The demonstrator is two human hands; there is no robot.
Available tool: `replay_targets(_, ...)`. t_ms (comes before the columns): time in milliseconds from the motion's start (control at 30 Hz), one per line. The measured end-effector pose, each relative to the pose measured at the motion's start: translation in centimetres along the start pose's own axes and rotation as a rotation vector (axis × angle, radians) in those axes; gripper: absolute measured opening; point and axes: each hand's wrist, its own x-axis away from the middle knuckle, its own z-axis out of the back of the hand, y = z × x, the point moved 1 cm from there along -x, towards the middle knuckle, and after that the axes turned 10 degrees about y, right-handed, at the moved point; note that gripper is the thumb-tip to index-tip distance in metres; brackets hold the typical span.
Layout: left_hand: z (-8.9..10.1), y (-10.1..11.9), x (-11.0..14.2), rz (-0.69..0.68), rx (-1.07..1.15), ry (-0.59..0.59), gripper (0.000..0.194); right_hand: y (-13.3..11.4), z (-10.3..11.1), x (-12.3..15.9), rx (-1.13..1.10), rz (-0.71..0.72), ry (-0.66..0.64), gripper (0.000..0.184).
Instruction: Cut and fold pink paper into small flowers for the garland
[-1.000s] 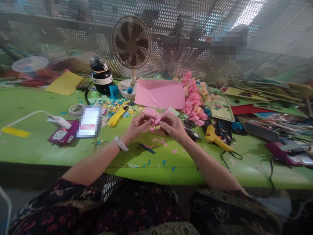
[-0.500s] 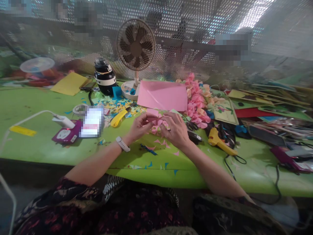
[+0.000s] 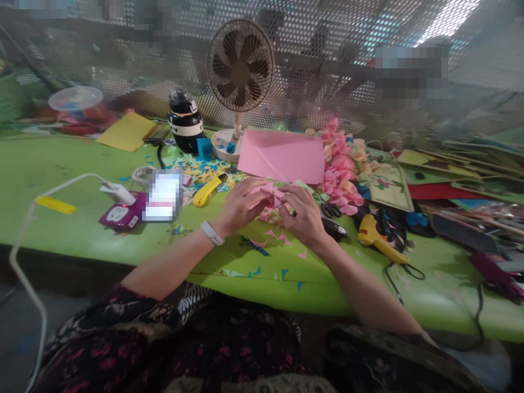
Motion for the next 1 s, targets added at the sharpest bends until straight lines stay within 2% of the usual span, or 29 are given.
replay_targets(200,0.06,-0.11,-0.16,0.056,-0.019,-0.023,0.009,0.46,0.11,-0.32,-0.090,-0.011,0.034,0.009)
replay_targets(400,-0.08,0.04,-0.12,-0.036,-0.065,-0.141,0.015,0.28,0.05,-0.16,-0.064,0.015,-0.030,0.009)
replay_targets(567,0.13,0.15,-0.31,-0.067,-0.083,-0.148,0.019,0.52,0.11,-0.12,-0.038,0.031,-0.050,0.010)
replay_targets(733,0.20,0.29,-0.36,-0.106,-0.079,-0.125,0.016,0.57,0.11,-0.22,0.127,0.128,-0.083,0.015)
replay_targets(900,0.11,0.36,-0.22,-0.098,-0.069,-0.146,0.017,0.48,0.01,-0.09,0.272,0.216,-0.160,0.022)
replay_targets(1000,0.11,0.30,-0.14,-0.076,-0.080,-0.177,0.018,0.49,-0.02,0.03,0.323,0.247,-0.163,0.023)
